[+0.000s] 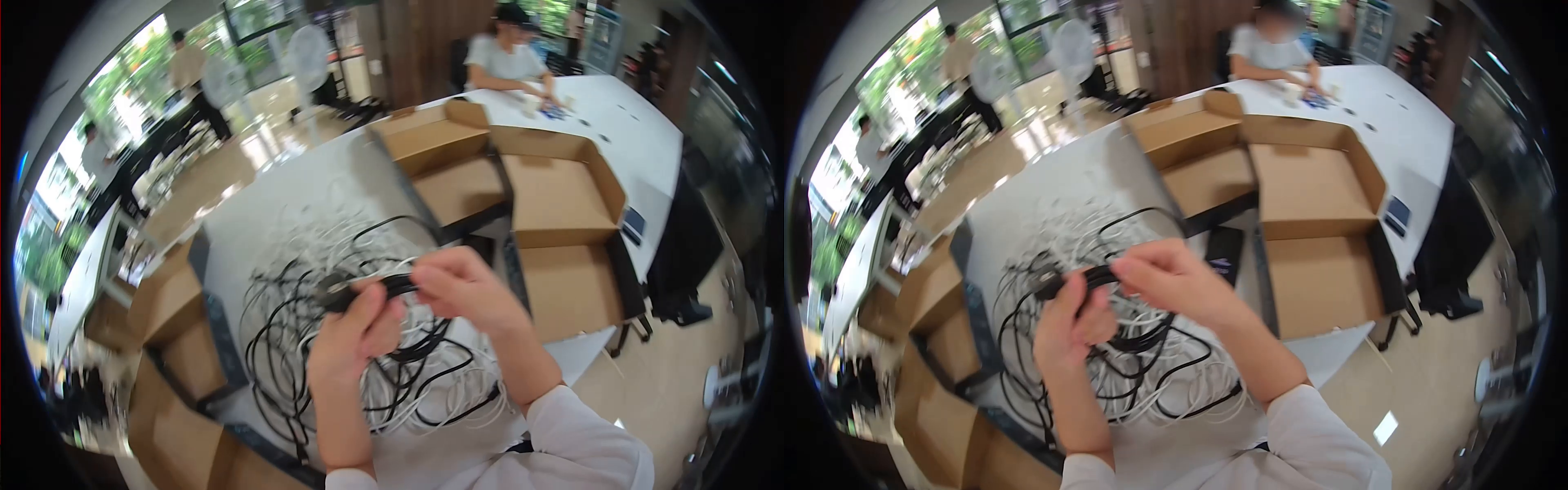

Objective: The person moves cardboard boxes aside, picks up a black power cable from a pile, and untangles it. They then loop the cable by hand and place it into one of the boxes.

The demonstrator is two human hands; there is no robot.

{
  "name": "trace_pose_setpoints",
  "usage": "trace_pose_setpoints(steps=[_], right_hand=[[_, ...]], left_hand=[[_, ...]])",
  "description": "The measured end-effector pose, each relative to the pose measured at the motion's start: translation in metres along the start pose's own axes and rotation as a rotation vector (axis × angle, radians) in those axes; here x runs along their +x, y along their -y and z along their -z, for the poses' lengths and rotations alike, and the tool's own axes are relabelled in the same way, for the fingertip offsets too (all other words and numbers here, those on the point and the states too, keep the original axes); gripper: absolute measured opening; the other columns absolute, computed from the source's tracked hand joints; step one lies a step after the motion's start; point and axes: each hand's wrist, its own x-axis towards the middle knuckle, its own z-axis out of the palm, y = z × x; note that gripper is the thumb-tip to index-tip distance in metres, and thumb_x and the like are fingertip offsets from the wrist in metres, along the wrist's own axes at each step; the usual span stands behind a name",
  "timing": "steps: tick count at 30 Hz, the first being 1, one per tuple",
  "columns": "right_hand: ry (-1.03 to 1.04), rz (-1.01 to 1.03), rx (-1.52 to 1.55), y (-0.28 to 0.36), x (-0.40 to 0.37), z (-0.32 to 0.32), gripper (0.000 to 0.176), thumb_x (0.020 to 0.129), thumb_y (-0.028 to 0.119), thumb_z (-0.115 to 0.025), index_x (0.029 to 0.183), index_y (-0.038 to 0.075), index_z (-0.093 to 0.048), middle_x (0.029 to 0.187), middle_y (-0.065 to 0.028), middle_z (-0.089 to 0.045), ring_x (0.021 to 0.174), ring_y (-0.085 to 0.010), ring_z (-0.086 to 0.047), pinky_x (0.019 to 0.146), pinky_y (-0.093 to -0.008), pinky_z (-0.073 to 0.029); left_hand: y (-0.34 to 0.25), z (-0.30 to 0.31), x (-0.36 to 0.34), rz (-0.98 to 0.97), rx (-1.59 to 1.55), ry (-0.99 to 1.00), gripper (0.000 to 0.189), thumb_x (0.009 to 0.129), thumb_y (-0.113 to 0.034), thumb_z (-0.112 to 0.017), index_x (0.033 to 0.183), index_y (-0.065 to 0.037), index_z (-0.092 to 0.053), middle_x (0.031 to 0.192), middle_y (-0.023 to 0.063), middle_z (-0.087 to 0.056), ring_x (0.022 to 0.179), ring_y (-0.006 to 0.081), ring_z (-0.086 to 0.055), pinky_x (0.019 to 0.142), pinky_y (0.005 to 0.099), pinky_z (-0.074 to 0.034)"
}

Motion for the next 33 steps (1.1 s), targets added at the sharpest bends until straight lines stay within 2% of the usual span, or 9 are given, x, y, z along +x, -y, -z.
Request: trace_pose_setpoints(steps=[4,7,10,14,15,19,22,29,33], right_hand=[[-0.052,0.186,0.016,-0.018,0.01,-0.009,0.027,0.095,0.025,-0.054,0.084,0.002,-0.06,0.061,0.0046,-0.046,0.054,-0.0022,-0.038,0.048,-0.0202,-0.03],[-0.027,0.195,-0.204,-0.019,0.009,-0.009,0.025,0.094,0.02,-0.056,0.108,-0.001,-0.056,0.088,-0.0015,-0.059,0.084,-0.0074,-0.054,0.075,-0.0241,-0.046],[-0.121,0.432,-0.521,-0.013,0.007,-0.016,0.037,0.086,0.017,-0.065,0.116,-0.001,-0.052,0.104,-0.0106,-0.059,0.091,-0.0197,-0.058,0.083,-0.0287,-0.045],[-0.394,0.902,-0.685,-0.01,-0.002,-0.026,0.027,0.078,0.005,-0.069,0.104,0.001,-0.063,0.105,-0.0122,-0.058,0.09,-0.0225,-0.06,0.078,-0.0309,-0.047],[-0.33,0.971,-0.547,-0.011,-0.008,-0.028,0.019,0.077,0.0,-0.068,0.095,0.002,-0.066,0.098,-0.0118,-0.062,0.082,-0.0205,-0.061,0.071,-0.0308,-0.049],[0.372,0.433,-0.356,-0.001,-0.021,-0.035,0.018,0.085,0.006,-0.063,0.101,-0.002,-0.064,0.088,-0.0118,-0.068,0.073,-0.018,-0.063,0.066,-0.0289,-0.05],[0.424,0.113,-0.256,-0.018,-0.013,-0.037,0.028,0.088,0.015,-0.063,0.11,-0.004,-0.061,0.093,-0.0135,-0.069,0.082,-0.0181,-0.066,0.067,-0.0293,-0.05],[0.322,0.249,-0.651,-0.003,-0.016,-0.034,0.049,0.092,0.027,-0.06,0.125,-0.008,-0.049,0.121,-0.0244,-0.058,0.11,-0.0288,-0.059,0.091,-0.0363,-0.046],[0.084,0.397,-0.611,-0.032,0.002,-0.024,0.054,0.092,0.026,-0.059,0.131,-0.008,-0.042,0.132,-0.0212,-0.049,0.122,-0.0282,-0.05,0.104,-0.0353,-0.037]], left_hand=[[-0.004,-0.006,-0.002,-0.154,0.087,-0.108,0.047,0.092,-0.052,-0.049,0.085,-0.006,-0.05,0.046,-0.005,-0.031,0.037,0.0068,-0.026,0.039,0.025,-0.02],[-0.008,0.005,-0.004,-0.31,-0.146,-0.061,0.048,0.092,-0.055,-0.043,0.083,-0.008,-0.048,0.046,-0.0039,-0.031,0.036,0.0072,-0.024,0.037,0.0245,-0.018],[-0.024,0.006,-0.009,-0.505,-0.435,0.023,0.046,0.095,-0.052,-0.041,0.082,-0.008,-0.044,0.047,-0.0026,-0.029,0.036,0.008,-0.023,0.037,0.0244,-0.018],[-0.039,0.015,-0.012,-0.746,-0.53,0.102,0.044,0.097,-0.046,-0.043,0.074,-0.009,-0.037,0.047,-0.0017,-0.027,0.036,0.0081,-0.022,0.038,0.0235,-0.018],[-0.04,0.019,-0.012,-0.792,-0.545,0.074,0.046,0.097,-0.047,-0.043,0.071,-0.01,-0.036,0.047,-0.0017,-0.028,0.035,0.008,-0.022,0.036,0.0236,-0.017],[-0.043,0.025,-0.014,-0.89,-0.542,-0.046,0.05,0.096,-0.047,-0.045,0.062,-0.014,-0.03,0.047,-0.0026,-0.026,0.033,0.0075,-0.018,0.036,0.0226,-0.016],[-0.043,0.02,-0.014,-0.902,-0.524,-0.063,0.05,0.097,-0.046,-0.045,0.061,-0.015,-0.03,0.047,-0.003,-0.025,0.034,0.0074,-0.018,0.036,0.0225,-0.016],[-0.046,0.019,-0.02,-0.955,-0.519,-0.07,0.05,0.097,-0.045,-0.045,0.061,-0.015,-0.03,0.047,-0.0029,-0.022,0.038,0.0074,-0.019,0.037,0.0228,-0.016],[-0.046,0.013,-0.021,-0.865,-0.53,-0.026,0.05,0.098,-0.044,-0.043,0.061,-0.014,-0.029,0.048,-0.0026,-0.021,0.039,0.008,-0.017,0.038,0.0229,-0.016]])
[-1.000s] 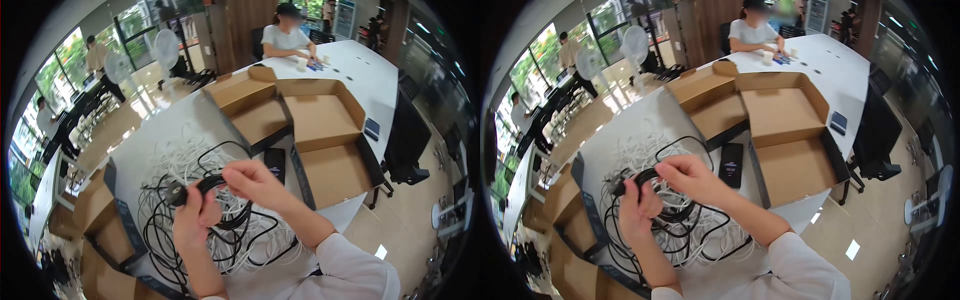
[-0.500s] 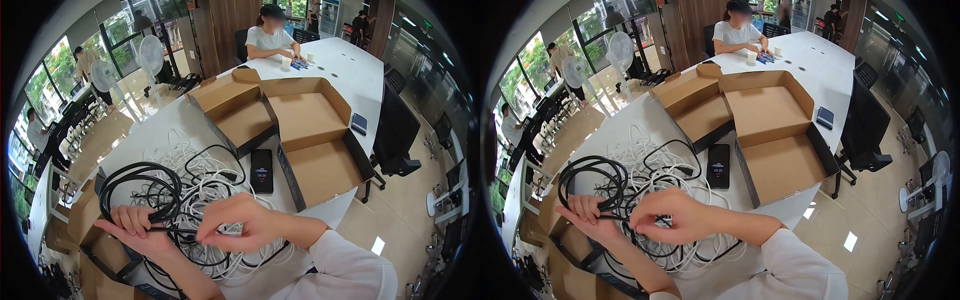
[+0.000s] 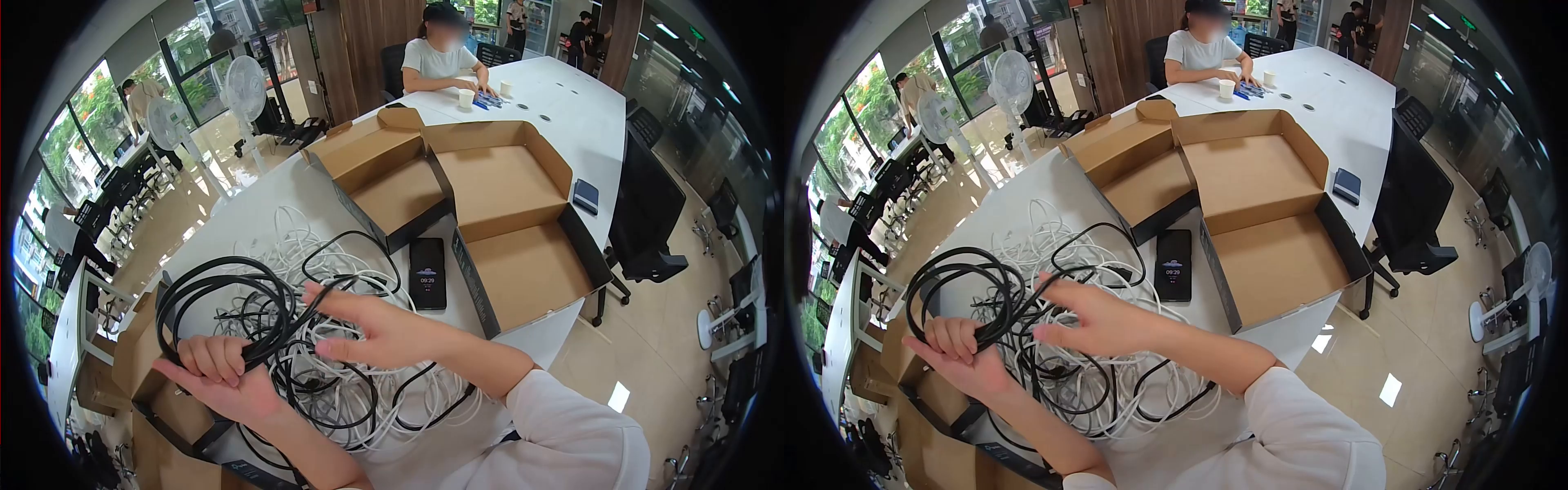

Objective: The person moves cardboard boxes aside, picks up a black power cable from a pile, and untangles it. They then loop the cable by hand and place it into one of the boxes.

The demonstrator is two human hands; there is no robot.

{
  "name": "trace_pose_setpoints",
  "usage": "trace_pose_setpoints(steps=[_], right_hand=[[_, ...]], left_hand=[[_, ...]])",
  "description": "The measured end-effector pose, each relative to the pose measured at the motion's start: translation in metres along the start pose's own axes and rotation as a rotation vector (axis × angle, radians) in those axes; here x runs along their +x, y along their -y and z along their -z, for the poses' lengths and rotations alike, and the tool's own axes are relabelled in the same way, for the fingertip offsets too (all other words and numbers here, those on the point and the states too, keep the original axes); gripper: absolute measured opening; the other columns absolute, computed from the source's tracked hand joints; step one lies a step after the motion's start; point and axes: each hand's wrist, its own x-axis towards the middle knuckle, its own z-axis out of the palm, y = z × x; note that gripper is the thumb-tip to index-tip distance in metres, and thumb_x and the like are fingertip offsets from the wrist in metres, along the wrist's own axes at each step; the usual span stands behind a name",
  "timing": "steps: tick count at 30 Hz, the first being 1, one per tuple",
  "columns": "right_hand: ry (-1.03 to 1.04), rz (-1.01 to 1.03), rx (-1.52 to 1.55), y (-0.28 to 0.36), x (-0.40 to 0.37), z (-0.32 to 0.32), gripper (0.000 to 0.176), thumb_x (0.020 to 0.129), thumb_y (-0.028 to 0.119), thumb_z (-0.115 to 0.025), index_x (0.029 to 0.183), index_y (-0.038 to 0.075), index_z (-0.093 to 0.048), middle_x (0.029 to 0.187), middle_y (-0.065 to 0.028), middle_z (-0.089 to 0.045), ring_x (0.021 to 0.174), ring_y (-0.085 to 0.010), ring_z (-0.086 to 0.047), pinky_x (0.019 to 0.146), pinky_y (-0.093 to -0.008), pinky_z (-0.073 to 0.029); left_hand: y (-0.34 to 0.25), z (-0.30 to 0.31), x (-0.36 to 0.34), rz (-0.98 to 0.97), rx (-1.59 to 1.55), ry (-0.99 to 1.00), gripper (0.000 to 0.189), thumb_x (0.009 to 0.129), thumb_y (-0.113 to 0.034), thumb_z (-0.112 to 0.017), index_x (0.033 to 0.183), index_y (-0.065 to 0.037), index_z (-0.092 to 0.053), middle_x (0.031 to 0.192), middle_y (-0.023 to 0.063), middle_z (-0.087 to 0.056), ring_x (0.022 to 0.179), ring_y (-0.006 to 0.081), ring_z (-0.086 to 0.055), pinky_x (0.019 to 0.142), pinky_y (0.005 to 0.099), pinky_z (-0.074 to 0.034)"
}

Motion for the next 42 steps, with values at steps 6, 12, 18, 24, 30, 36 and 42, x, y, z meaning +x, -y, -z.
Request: trace_pose_setpoints(steps=[6,12,18,24,30,36,42], right_hand=[[-0.067,-0.34,1.172,-0.006,0.012,0.013,0.048,0.093,0.028,-0.057,0.128,-0.001,-0.044,0.125,-0.0138,-0.054,0.113,-0.0221,-0.057,0.099,-0.0335,-0.044],[-0.183,-0.449,1.044,-0.006,0.013,0.025,0.049,0.097,0.04,-0.048,0.123,-0.001,-0.052,0.082,-0.0048,-0.068,0.08,-0.0167,-0.067,0.07,-0.03,-0.054],[-0.176,-0.371,0.838,-0.014,0.012,0.031,0.05,0.095,0.044,-0.05,0.113,-0.002,-0.06,0.076,-0.0058,-0.067,0.065,-0.0106,-0.064,0.057,-0.02,-0.05],[-0.033,-0.326,0.607,0.003,0.009,0.038,0.072,0.088,0.058,-0.054,0.127,-0.002,-0.05,0.072,-0.0064,-0.064,0.064,-0.01,-0.063,0.054,-0.0197,-0.05],[-0.029,-0.074,0.532,-0.013,0.003,0.036,0.061,0.085,0.052,-0.063,0.112,-0.002,-0.058,0.073,-0.006,-0.065,0.062,-0.0094,-0.061,0.055,-0.0195,-0.048],[-0.019,-0.427,0.396,0.015,0.007,0.035,0.021,0.09,0.02,-0.064,0.095,0.001,-0.059,0.071,-0.001,-0.061,0.062,-0.004,-0.054,0.054,-0.0192,-0.043],[-0.076,-0.27,0.294,0.006,0.008,0.022,0.016,0.092,0.018,-0.061,0.089,0.002,-0.058,0.064,0.0079,-0.045,0.057,-0.0006,-0.04,0.049,-0.0191,-0.031]], left_hand=[[0.009,0.002,0.0,0.205,0.006,-0.042,0.051,0.099,-0.048,-0.038,0.062,-0.015,-0.027,0.049,-0.0032,-0.022,0.037,0.0077,-0.016,0.038,0.0238,-0.016],[0.019,0.005,-0.003,0.463,0.021,-0.02,0.053,0.097,-0.055,-0.033,0.062,-0.015,-0.029,0.047,-0.004,-0.023,0.036,0.0075,-0.016,0.035,0.0246,-0.015],[0.02,0.01,-0.003,0.62,0.134,-0.071,0.052,0.097,-0.056,-0.034,0.064,-0.015,-0.031,0.047,-0.0054,-0.024,0.035,0.0064,-0.015,0.035,0.024,-0.013],[0.028,0.018,-0.006,0.743,0.267,-0.051,0.05,0.097,-0.053,-0.036,0.064,-0.016,-0.035,0.048,-0.0063,-0.024,0.036,0.0056,-0.017,0.037,0.0245,-0.015],[0.044,0.018,-0.013,0.655,0.493,-0.202,0.033,0.094,-0.032,-0.057,0.072,-0.012,-0.042,0.052,-0.0075,-0.025,0.039,0.0044,-0.02,0.038,0.0242,-0.016],[0.056,0.004,-0.012,0.519,0.851,-0.226,0.02,0.089,-0.015,-0.064,0.077,-0.011,-0.048,0.054,-0.0068,-0.032,0.04,0.0025,-0.023,0.038,0.0226,-0.017],[0.062,0.016,-0.017,0.166,1.182,-0.291,0.021,0.071,0.004,-0.07,0.079,-0.004,-0.052,0.067,-0.0004,-0.047,0.05,0.0088,-0.043,0.047,0.0231,-0.034]])
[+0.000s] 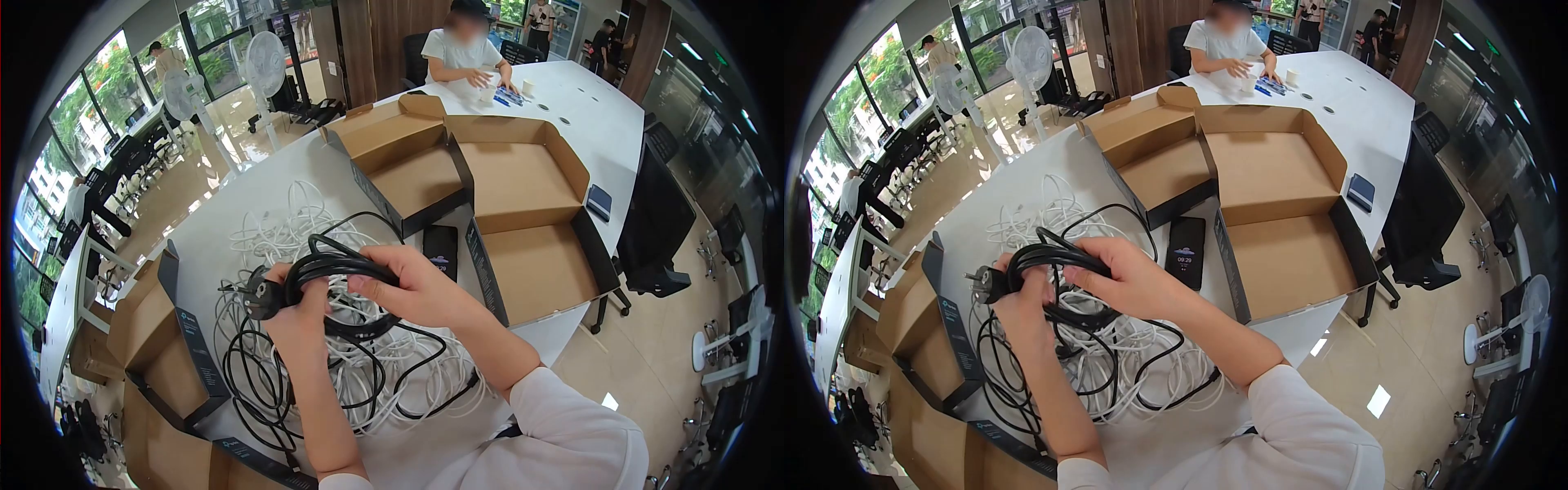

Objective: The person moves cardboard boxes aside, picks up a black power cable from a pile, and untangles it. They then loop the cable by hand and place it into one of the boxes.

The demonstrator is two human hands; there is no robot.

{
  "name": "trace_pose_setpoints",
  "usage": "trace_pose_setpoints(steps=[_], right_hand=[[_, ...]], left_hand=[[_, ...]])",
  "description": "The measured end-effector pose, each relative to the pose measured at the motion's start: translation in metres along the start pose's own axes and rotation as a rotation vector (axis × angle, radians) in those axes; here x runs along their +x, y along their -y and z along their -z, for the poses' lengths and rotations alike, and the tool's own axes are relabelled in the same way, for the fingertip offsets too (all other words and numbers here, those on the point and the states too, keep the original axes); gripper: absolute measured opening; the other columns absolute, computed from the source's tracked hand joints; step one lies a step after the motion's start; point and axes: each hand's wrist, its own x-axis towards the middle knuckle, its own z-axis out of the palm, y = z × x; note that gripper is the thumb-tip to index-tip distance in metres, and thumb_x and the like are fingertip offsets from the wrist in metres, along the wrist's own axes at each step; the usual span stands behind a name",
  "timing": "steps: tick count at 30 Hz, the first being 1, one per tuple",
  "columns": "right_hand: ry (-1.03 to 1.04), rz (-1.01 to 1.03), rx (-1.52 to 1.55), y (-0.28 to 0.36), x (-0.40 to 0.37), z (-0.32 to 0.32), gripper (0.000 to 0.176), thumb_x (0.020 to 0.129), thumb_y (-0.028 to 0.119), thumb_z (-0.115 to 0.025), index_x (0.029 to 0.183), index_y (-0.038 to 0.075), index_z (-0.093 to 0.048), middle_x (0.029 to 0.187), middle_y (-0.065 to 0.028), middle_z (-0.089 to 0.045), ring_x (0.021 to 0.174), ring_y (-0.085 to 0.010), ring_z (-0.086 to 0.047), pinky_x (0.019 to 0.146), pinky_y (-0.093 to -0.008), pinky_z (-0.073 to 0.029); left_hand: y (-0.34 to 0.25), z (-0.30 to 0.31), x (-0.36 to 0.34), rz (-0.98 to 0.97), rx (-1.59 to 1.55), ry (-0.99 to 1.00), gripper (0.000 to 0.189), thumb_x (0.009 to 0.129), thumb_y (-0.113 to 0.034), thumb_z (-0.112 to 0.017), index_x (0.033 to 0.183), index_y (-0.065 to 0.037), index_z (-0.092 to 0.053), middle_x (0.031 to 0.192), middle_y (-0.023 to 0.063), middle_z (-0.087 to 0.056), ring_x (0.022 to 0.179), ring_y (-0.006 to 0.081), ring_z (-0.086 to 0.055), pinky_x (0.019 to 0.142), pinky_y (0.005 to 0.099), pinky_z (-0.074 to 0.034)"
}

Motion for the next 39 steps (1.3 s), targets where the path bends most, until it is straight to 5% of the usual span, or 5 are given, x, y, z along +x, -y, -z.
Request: trace_pose_setpoints(steps=[7,13,28,35,39], right_hand=[[-0.005,-0.023,0.167,-0.001,-0.001,-0.01,0.016,0.089,0.016,-0.064,0.083,0.002,-0.058,0.064,0.0081,-0.044,0.059,-0.0015,-0.036,0.05,-0.0206,-0.03],[0.113,0.108,0.247,-0.001,-0.005,-0.009,0.022,0.092,0.022,-0.06,0.084,0.002,-0.058,0.065,0.0083,-0.044,0.06,-0.0008,-0.036,0.051,-0.0197,-0.03],[0.027,0.065,0.298,-0.002,0.0,0.005,0.041,0.094,0.039,-0.055,0.074,0.004,-0.055,0.058,0.0084,-0.039,0.047,0.0,-0.028,0.041,-0.0212,-0.018],[-0.205,0.336,-0.003,-0.02,0.012,0.0,0.034,0.09,0.018,-0.061,0.118,0.001,-0.052,0.109,-0.0046,-0.053,0.104,-0.0136,-0.049,0.091,-0.0285,-0.038],[-0.401,0.495,-0.23,-0.012,0.008,0.003,0.036,0.085,0.012,-0.065,0.117,0.003,-0.053,0.111,-0.0069,-0.052,0.099,-0.0143,-0.05,0.084,-0.0272,-0.042]], left_hand=[[0.0,0.007,0.009,-0.777,0.6,-0.021,0.021,0.07,0.001,-0.071,0.085,-0.003,-0.057,0.108,0.0083,-0.056,0.086,0.0173,-0.054,0.07,0.0257,-0.043],[-0.016,0.008,0.008,-0.122,-0.003,0.324,0.041,0.078,0.005,-0.063,0.118,-0.001,-0.055,0.112,0.0104,-0.061,0.103,0.0189,-0.059,0.083,0.0254,-0.046],[-0.011,0.028,0.003,0.286,-0.457,0.756,0.044,0.075,-0.033,-0.079,0.089,0.003,-0.057,0.056,0.0015,-0.053,0.04,0.0077,-0.042,0.042,0.0229,-0.034],[-0.011,0.018,0.003,0.232,-0.461,0.383,0.021,0.086,-0.019,-0.068,0.082,-0.004,-0.053,0.049,-0.0081,-0.031,0.038,0.0042,-0.027,0.042,0.024,-0.019],[-0.021,0.036,0.022,0.206,-0.693,0.292,0.017,0.09,-0.016,-0.052,0.075,-0.009,-0.048,0.046,-0.0058,-0.023,0.038,0.0081,-0.016,0.042,0.0262,-0.019]])
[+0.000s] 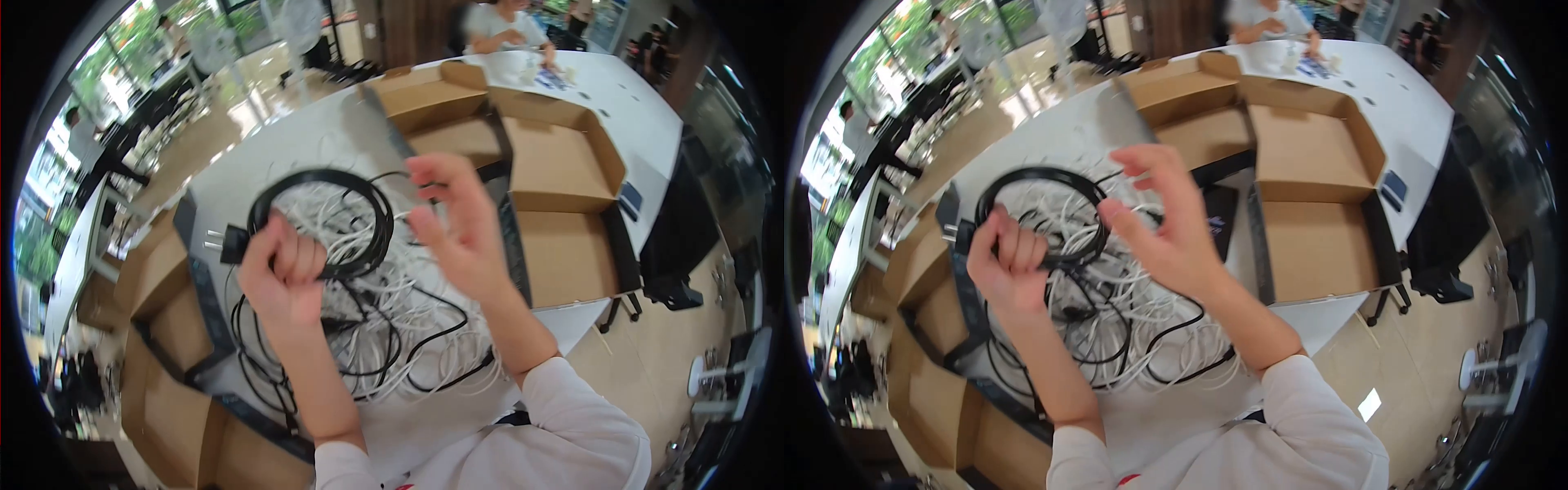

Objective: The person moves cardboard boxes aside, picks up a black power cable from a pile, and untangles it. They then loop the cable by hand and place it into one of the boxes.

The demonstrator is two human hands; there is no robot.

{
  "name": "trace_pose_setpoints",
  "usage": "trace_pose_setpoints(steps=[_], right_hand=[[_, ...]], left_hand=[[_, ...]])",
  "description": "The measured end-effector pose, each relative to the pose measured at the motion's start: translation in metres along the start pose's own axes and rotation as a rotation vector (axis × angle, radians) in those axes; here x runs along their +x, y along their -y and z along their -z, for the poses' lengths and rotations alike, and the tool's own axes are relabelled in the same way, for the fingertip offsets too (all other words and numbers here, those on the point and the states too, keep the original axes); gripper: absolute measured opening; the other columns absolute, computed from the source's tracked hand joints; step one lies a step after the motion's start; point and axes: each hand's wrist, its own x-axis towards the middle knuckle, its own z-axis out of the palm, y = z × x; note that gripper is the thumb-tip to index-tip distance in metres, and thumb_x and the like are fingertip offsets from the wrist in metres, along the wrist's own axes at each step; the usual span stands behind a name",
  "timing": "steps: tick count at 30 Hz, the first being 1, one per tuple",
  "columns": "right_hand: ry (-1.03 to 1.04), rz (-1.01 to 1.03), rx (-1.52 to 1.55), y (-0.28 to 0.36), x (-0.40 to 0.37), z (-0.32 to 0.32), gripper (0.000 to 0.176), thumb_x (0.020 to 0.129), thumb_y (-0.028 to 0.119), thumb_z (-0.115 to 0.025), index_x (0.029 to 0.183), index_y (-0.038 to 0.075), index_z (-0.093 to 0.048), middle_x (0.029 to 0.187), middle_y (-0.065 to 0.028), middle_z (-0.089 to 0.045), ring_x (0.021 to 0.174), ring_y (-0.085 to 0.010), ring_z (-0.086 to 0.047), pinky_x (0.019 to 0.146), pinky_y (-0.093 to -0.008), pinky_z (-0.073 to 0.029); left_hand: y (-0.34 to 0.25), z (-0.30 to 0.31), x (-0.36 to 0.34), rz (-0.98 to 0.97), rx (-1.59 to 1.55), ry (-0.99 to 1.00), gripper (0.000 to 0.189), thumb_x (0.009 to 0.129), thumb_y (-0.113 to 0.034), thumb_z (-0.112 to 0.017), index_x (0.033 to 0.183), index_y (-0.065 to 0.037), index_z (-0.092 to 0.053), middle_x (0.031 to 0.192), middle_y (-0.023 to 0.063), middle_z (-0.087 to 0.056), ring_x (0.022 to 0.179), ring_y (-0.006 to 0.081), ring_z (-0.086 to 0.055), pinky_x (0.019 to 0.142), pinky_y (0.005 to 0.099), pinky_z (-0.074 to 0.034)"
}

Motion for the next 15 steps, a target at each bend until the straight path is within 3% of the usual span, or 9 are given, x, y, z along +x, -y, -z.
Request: trace_pose_setpoints(steps=[3,6,8,11,15], right_hand=[[0.104,-0.257,0.327,0.006,-0.003,-0.004,0.038,0.086,0.012,-0.064,0.12,0.002,-0.05,0.115,-0.0075,-0.051,0.107,-0.0162,-0.05,0.092,-0.0314,-0.042],[0.365,-0.409,0.29,0.002,-0.01,-0.011,0.044,0.088,0.01,-0.059,0.128,0.002,-0.044,0.12,-0.0075,-0.051,0.111,-0.0162,-0.049,0.095,-0.031,-0.039],[0.583,-0.399,0.171,-0.001,-0.015,-0.015,0.059,0.084,0.016,-0.069,0.134,0.003,-0.04,0.12,-0.0099,-0.053,0.11,-0.0194,-0.053,0.096,-0.0352,-0.042],[0.741,-0.32,0.063,0.007,-0.019,-0.023,0.07,0.077,0.025,-0.076,0.132,0.002,-0.04,0.1,-0.0145,-0.064,0.095,-0.0258,-0.062,0.087,-0.0356,-0.048],[0.744,-0.248,0.006,0.003,-0.022,-0.027,0.044,0.077,0.023,-0.074,0.11,-0.001,-0.057,0.091,-0.0167,-0.063,0.084,-0.0311,-0.061,0.075,-0.0382,-0.048]], left_hand=[[-0.017,0.017,0.002,-0.132,-0.221,0.071,0.017,0.09,-0.015,-0.049,0.074,-0.009,-0.047,0.045,-0.0054,-0.023,0.038,0.0072,-0.018,0.042,0.0253,-0.02],[-0.027,0.025,0.0,-0.272,-0.344,0.034,0.018,0.09,-0.016,-0.049,0.074,-0.009,-0.047,0.045,-0.0055,-0.023,0.038,0.0072,-0.018,0.042,0.0251,-0.02],[-0.031,0.026,-0.002,-0.343,-0.385,0.037,0.02,0.091,-0.016,-0.048,0.072,-0.009,-0.044,0.045,-0.0054,-0.021,0.038,0.0068,-0.018,0.042,0.0242,-0.02],[-0.038,0.035,-0.004,-0.412,-0.415,0.03,0.022,0.091,-0.014,-0.047,0.07,-0.01,-0.042,0.046,-0.0055,-0.022,0.038,0.0066,-0.018,0.043,0.0233,-0.02],[-0.041,0.032,-0.01,-0.444,-0.425,0.122,0.021,0.092,-0.01,-0.048,0.073,-0.009,-0.041,0.046,-0.0054,-0.022,0.038,0.0062,-0.018,0.043,0.0219,-0.022]])
